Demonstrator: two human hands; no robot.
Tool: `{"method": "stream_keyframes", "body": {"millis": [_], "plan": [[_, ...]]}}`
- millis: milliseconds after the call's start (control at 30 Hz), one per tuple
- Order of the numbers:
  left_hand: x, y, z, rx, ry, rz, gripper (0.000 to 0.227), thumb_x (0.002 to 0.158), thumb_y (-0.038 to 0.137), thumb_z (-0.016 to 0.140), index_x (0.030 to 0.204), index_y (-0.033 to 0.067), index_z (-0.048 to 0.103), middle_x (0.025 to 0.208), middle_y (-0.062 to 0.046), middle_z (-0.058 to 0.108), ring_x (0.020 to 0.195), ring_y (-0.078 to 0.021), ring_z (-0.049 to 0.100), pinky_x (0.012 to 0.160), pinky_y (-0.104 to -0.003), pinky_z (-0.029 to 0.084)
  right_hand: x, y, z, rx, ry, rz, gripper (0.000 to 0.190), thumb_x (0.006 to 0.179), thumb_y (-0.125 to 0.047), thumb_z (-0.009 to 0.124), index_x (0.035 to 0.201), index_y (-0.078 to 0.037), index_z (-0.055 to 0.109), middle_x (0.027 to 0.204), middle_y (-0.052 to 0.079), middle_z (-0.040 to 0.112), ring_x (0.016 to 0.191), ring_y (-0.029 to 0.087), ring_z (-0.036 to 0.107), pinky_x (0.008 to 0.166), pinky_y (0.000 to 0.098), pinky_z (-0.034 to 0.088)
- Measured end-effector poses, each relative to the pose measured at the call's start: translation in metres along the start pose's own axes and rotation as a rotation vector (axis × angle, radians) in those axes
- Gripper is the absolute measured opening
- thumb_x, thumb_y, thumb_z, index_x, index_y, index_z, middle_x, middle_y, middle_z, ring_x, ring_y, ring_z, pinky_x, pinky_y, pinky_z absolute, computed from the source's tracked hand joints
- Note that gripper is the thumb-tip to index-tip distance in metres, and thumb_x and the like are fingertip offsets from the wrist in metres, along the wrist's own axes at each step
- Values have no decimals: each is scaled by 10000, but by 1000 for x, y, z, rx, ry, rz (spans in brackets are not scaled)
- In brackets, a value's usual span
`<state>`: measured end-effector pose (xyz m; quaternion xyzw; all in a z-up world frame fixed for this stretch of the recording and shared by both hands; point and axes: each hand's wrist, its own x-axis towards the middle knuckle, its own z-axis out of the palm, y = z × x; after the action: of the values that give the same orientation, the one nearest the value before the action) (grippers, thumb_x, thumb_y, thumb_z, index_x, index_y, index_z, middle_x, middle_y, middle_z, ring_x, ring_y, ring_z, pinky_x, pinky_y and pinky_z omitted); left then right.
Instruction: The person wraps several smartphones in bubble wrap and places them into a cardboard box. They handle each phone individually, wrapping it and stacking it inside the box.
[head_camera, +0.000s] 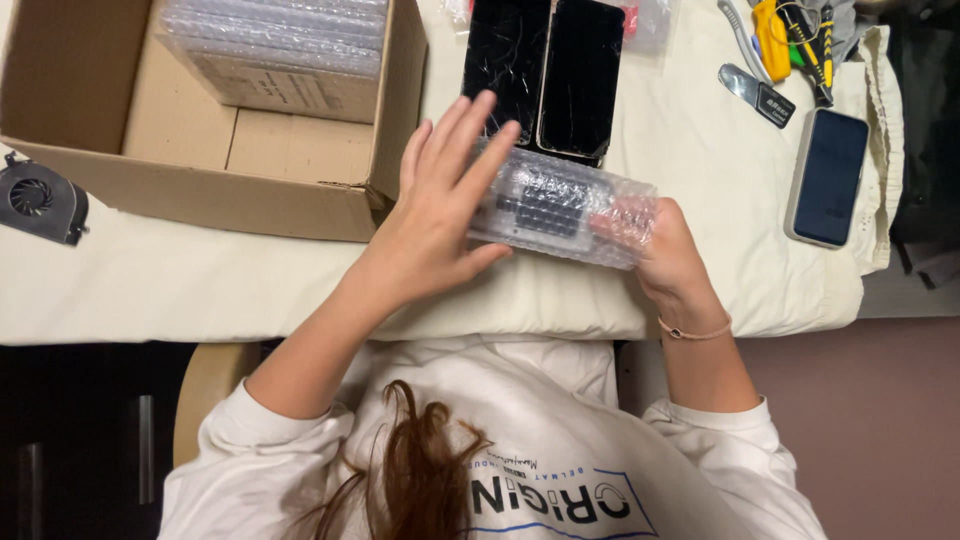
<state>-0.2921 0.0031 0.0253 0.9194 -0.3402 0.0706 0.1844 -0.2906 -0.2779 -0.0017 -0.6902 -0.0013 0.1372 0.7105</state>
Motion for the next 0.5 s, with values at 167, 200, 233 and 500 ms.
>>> {"method": "stream_keyframes", "body": {"millis": [167, 200, 233, 500], "plan": [[-24, 22, 21, -1008, 461, -373, 838, 987, 46, 721, 1646, 39, 204, 1709, -183, 229, 1579, -421, 214, 1264, -577, 305, 0, -1, -13, 101, 204, 50, 121, 850, -43, 820, 835, 4, 710, 678, 108, 676, 643, 145, 720, 587, 299, 604], [-26, 21, 28, -1008, 460, -375, 838, 987, 46, 721, 1646, 39, 204, 1709, -183, 229, 1579, -421, 214, 1264, -577, 305, 0, -4, -13, 101, 204, 52, 121, 850, -43, 820, 835, 4, 710, 678, 108, 676, 643, 145, 720, 587, 299, 604], [-28, 20, 35, -1170, 422, -457, 831, 991, 71, 694, 1642, 34, 180, 1674, -226, 281, 1520, -446, 296, 1223, -580, 335, -1, -7, -12, 93, 186, 49, 109, 853, -39, 819, 840, 5, 720, 680, 112, 679, 642, 149, 717, 598, 299, 608], [-22, 12, 60, -1747, 351, -707, 440, 1001, 4, 590, 1428, -76, 523, 1194, -249, 727, 963, -294, 767, 790, -419, 685, -5, -14, 3, 91, 142, 45, 86, 850, -38, 812, 864, -13, 731, 706, 91, 681, 661, 127, 694, 638, 293, 605]]}}
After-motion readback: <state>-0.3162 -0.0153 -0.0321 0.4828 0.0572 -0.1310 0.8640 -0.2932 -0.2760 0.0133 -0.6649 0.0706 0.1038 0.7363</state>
